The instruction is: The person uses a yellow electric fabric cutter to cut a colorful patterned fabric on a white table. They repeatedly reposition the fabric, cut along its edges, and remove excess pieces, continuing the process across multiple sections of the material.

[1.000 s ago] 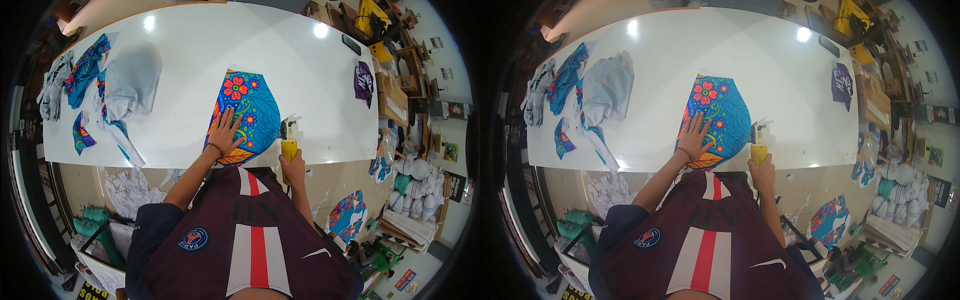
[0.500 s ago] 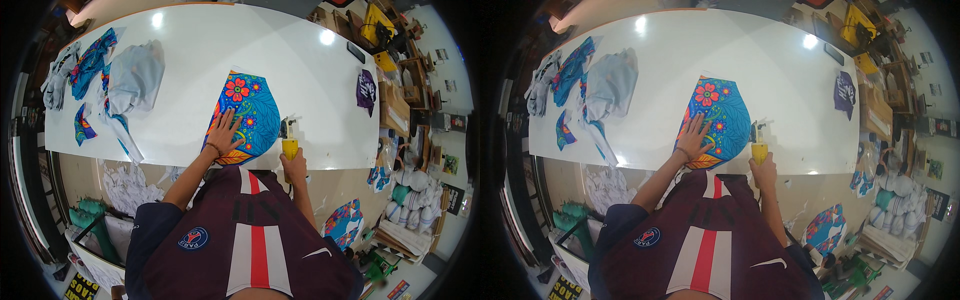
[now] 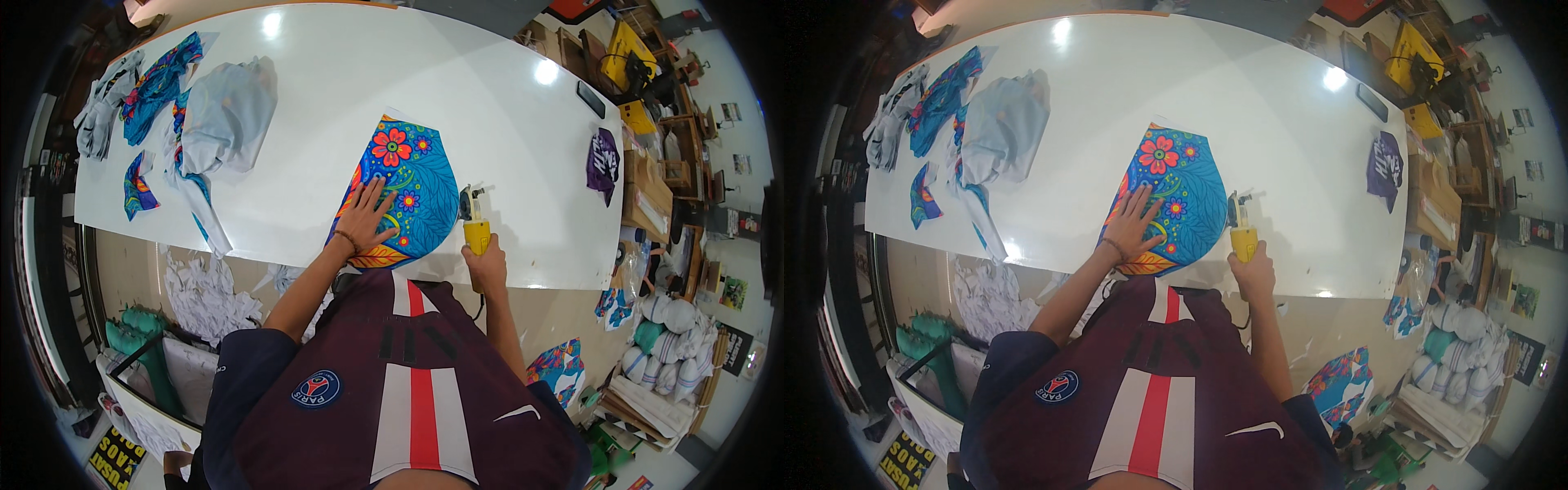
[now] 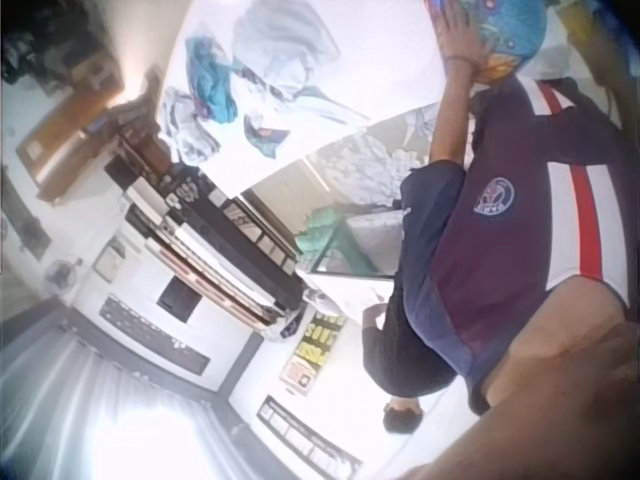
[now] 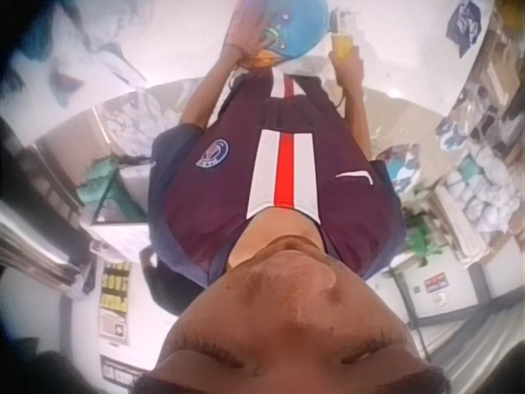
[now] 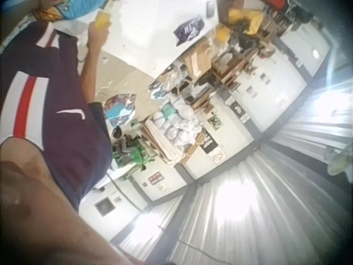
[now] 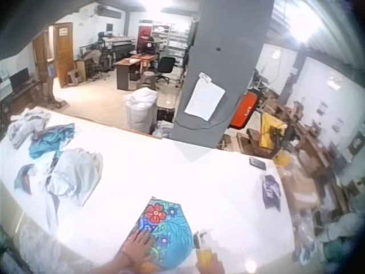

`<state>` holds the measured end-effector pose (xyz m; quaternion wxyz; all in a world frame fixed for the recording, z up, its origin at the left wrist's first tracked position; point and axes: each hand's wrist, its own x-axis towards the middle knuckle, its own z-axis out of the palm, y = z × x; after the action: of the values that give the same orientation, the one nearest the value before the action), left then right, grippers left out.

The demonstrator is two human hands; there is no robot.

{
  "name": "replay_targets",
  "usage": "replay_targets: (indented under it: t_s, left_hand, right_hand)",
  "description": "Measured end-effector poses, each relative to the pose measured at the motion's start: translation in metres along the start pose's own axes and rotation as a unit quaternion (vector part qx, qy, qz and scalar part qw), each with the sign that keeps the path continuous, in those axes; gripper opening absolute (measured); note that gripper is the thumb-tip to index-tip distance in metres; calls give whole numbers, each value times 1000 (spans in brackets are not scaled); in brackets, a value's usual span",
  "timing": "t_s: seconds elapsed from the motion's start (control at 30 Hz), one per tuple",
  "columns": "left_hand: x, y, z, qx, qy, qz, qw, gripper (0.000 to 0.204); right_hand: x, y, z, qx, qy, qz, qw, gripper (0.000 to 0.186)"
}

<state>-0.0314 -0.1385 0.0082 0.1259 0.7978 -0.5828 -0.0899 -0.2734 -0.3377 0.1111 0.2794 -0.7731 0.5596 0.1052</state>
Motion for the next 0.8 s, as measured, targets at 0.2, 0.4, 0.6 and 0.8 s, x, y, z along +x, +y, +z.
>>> replay_targets:
  t_s: [0.2, 0.4, 0.6, 0.8]
  left_hand:
    - [1, 1, -2, -9, -2, -2, 1000, 86]
    - [1, 3, -6, -20, -2, -3, 1000, 86]
    - [2, 4, -8, -19, -15, -11, 1000, 86]
    - [2, 6, -11, -21, -29, -18, 999, 85]
  right_hand:
    - [22, -1, -7, -25, -12, -8, 1000, 58]
    - [37, -6, -20, -48, -22, -44, 998, 56]
    - [59, -13, -30, -69, -35, -84, 993, 55]
    - [87, -20, -33, -88, -41, -110, 989, 58]
